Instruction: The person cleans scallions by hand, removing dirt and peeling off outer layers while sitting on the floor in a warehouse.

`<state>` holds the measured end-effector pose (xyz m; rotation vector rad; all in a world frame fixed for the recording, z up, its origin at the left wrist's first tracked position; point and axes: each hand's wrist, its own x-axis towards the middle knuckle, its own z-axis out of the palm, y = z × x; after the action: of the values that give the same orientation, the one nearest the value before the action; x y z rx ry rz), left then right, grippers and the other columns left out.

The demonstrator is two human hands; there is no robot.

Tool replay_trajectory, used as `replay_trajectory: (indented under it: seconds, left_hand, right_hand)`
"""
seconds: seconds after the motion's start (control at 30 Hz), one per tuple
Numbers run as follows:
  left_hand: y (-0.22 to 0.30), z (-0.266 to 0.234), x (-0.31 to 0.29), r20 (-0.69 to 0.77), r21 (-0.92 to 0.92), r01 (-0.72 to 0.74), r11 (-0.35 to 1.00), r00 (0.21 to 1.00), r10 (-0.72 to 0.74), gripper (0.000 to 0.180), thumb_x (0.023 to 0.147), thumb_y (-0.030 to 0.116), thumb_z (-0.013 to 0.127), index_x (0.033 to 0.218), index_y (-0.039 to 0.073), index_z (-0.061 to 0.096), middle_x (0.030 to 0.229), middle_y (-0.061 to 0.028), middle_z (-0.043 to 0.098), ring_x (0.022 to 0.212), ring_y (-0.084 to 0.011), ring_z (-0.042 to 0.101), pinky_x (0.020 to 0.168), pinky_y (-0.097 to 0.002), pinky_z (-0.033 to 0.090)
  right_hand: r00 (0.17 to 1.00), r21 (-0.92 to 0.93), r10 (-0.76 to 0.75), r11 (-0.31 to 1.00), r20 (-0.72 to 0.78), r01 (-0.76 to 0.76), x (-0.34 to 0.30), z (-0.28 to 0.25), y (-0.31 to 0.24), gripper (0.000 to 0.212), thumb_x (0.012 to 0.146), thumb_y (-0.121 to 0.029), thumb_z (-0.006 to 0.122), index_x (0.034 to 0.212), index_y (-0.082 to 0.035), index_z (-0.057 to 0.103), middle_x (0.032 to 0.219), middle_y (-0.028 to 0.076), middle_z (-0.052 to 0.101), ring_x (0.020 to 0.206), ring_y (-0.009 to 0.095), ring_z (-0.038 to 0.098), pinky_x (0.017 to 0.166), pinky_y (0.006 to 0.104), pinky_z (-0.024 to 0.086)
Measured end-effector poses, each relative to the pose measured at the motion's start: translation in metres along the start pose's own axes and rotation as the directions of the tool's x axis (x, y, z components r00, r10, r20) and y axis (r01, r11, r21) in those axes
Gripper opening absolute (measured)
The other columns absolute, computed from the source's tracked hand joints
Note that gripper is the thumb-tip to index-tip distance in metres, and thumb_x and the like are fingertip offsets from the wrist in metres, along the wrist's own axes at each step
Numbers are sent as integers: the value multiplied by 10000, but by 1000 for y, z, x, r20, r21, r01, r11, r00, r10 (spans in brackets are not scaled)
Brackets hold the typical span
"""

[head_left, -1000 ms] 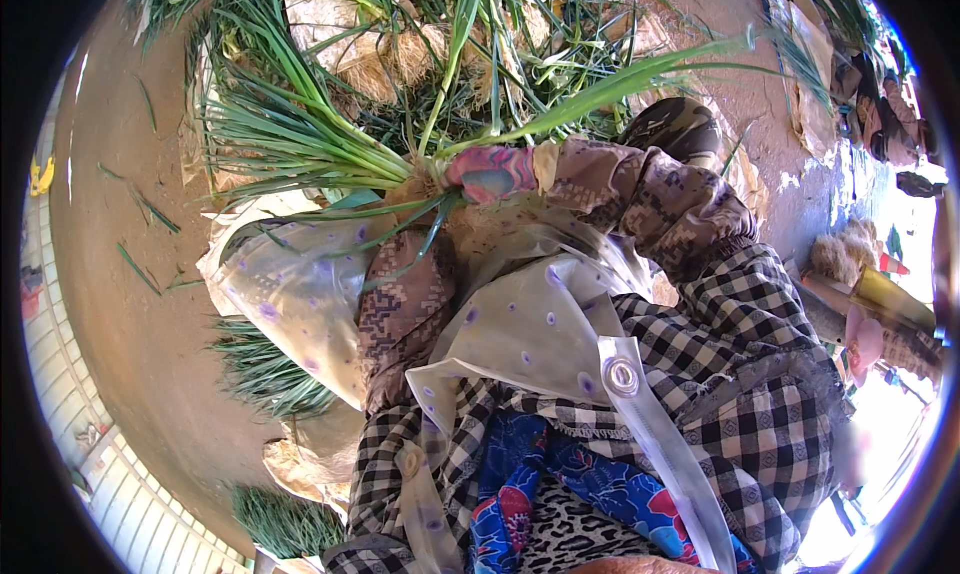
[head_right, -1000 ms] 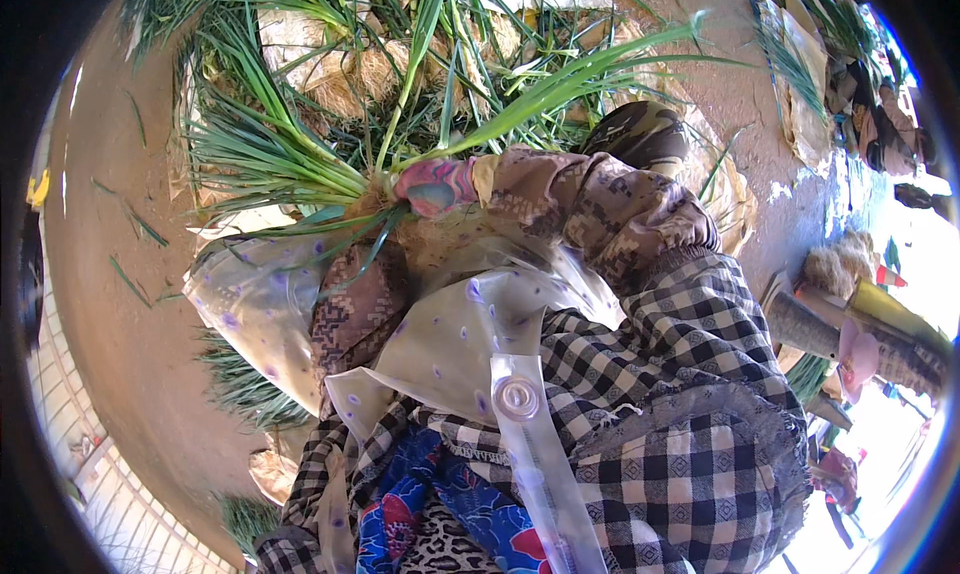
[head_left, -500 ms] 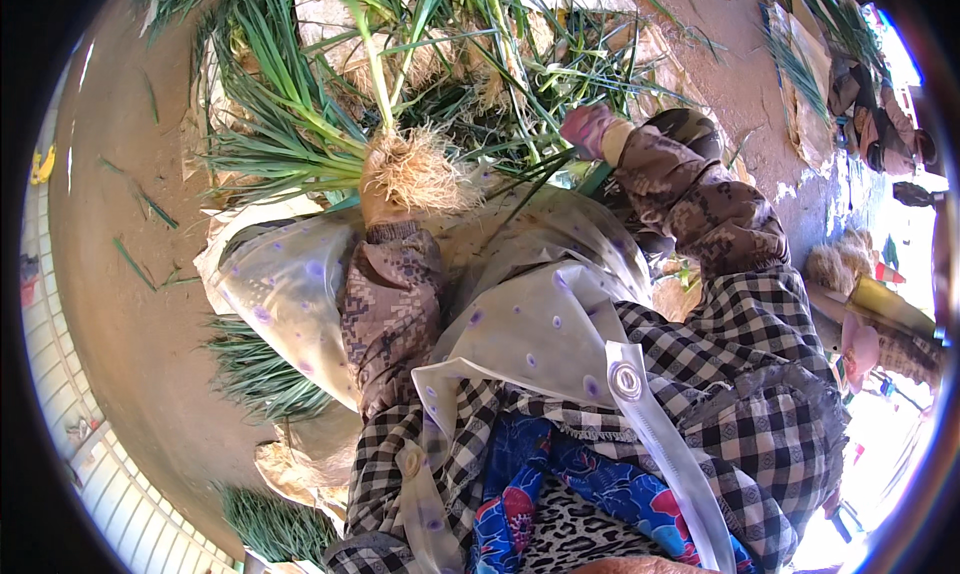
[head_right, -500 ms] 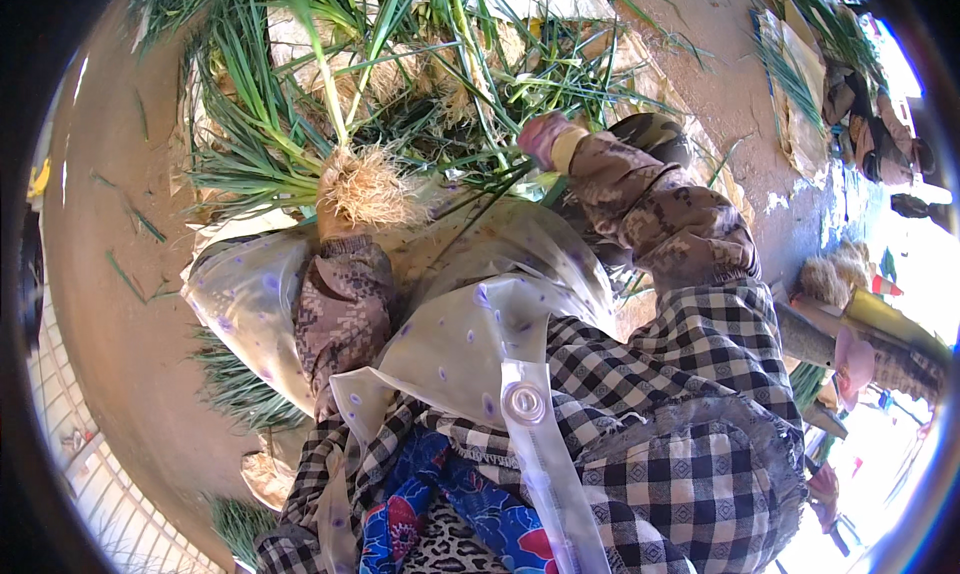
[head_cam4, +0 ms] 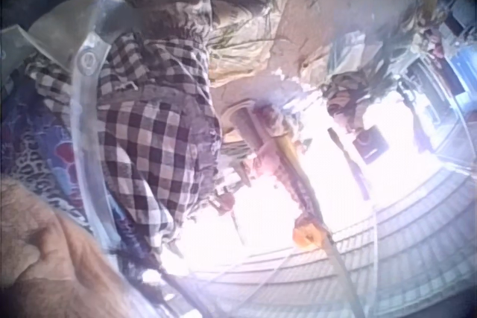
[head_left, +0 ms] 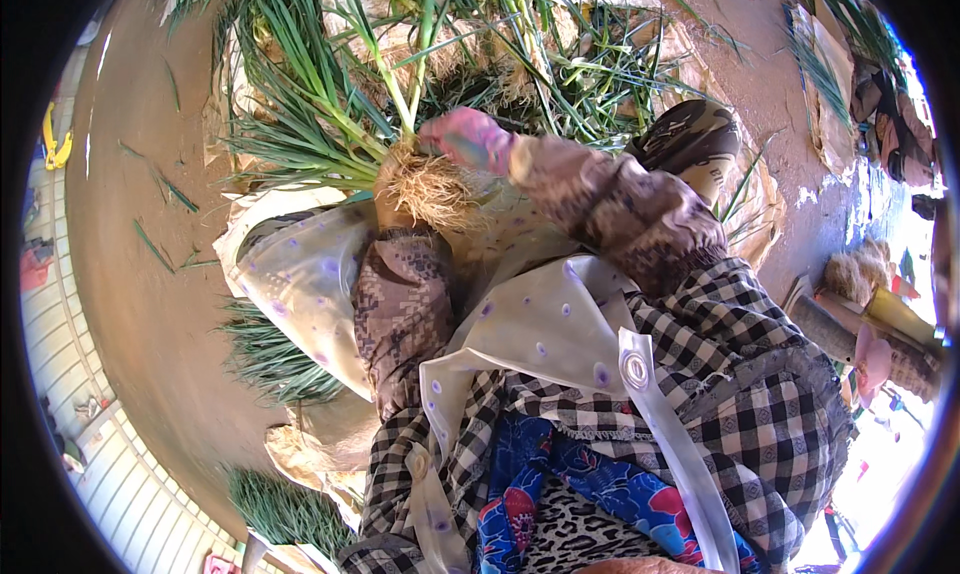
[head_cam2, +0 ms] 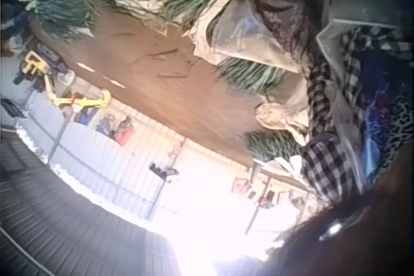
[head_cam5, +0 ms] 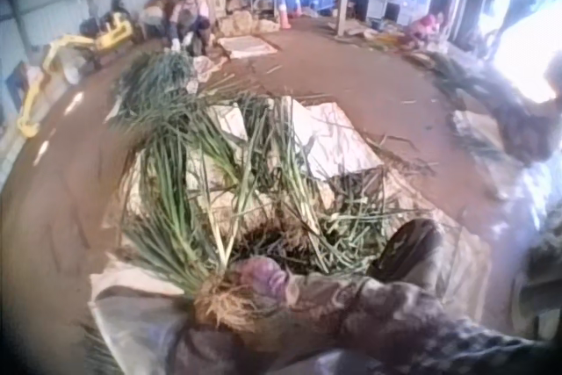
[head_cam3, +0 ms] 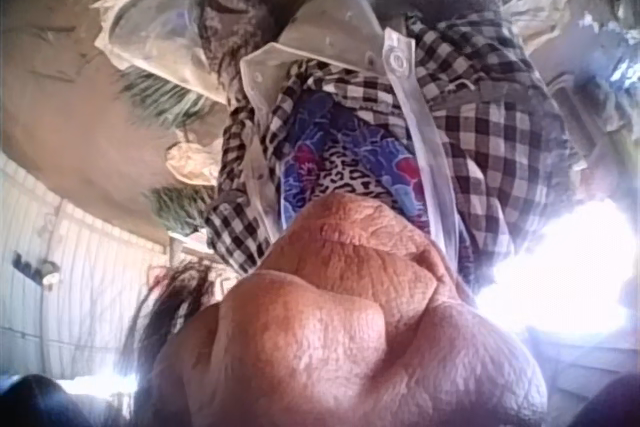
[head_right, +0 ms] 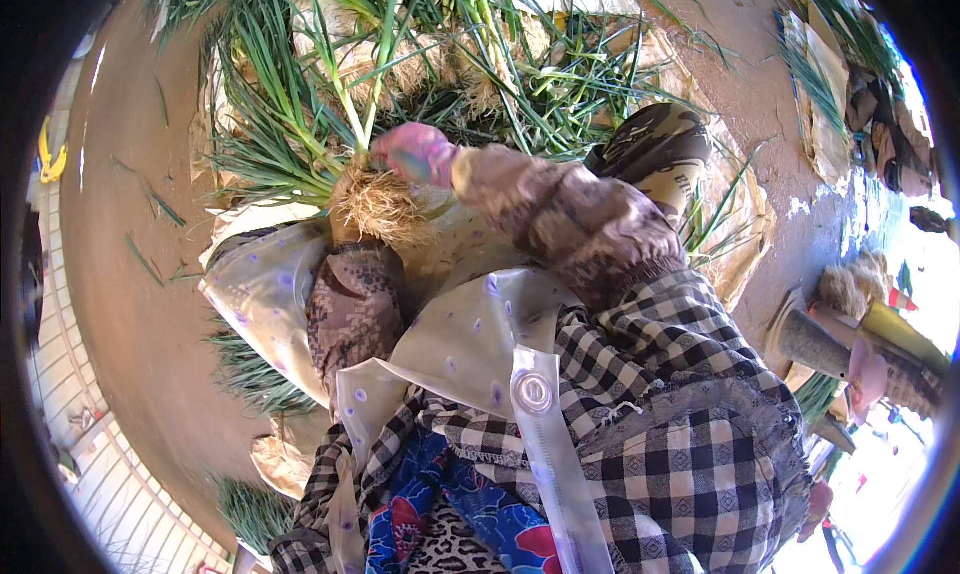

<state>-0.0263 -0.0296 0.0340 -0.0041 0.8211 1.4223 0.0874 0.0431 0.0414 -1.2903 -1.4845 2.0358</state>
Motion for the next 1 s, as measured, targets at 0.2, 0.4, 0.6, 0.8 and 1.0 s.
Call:
replay_trajectory:
  seconds: [0.2,0.4,0.6,0.8,1.0]
  left_hand:
    - [-11,-4,14,58,-11,8,1000,998,-7,188,821,181,504,926,27,518,697,-98,526,580,-248,542,524,-390,501]
    - [-10,-18,17,126,-46,65,997,990,-59,184,815,188,519,909,30,526,688,-86,530,540,-227,534,519,-364,502]
    - [-10,12,-5,10,-23,97,995,995,-97,179,816,185,515,909,32,526,696,-73,534,567,-210,538,529,-343,499]
    - [-14,-5,-12,14,-27,72,997,997,-72,186,816,186,516,919,31,523,711,-76,535,585,-212,538,541,-345,498]
    - [-36,-1,-5,40,-30,121,992,992,-120,193,816,188,517,929,31,521,727,-78,535,602,-214,539,554,-347,497]
  right_hand:
    - [731,-502,-555,535,398,680,-84,-72,9,161,801,-209,495,871,-112,603,698,107,592,570,267,537,527,345,442]
    - [881,102,-291,957,374,273,-29,-145,50,458,724,-381,609,1076,-96,537,743,50,571,611,136,540,560,299,456]
    - [914,146,-405,902,-33,405,52,-93,-40,369,789,-54,538,1146,5,463,1141,185,480,961,261,545,773,363,487]
    - [999,143,32,989,1,-32,0,-52,-24,201,795,-128,513,970,-44,565,806,99,579,644,179,570,569,279,493]
    - [687,-683,-609,304,396,664,-108,-109,6,212,786,-239,541,869,-56,611,760,132,611,595,263,587,533,361,477]
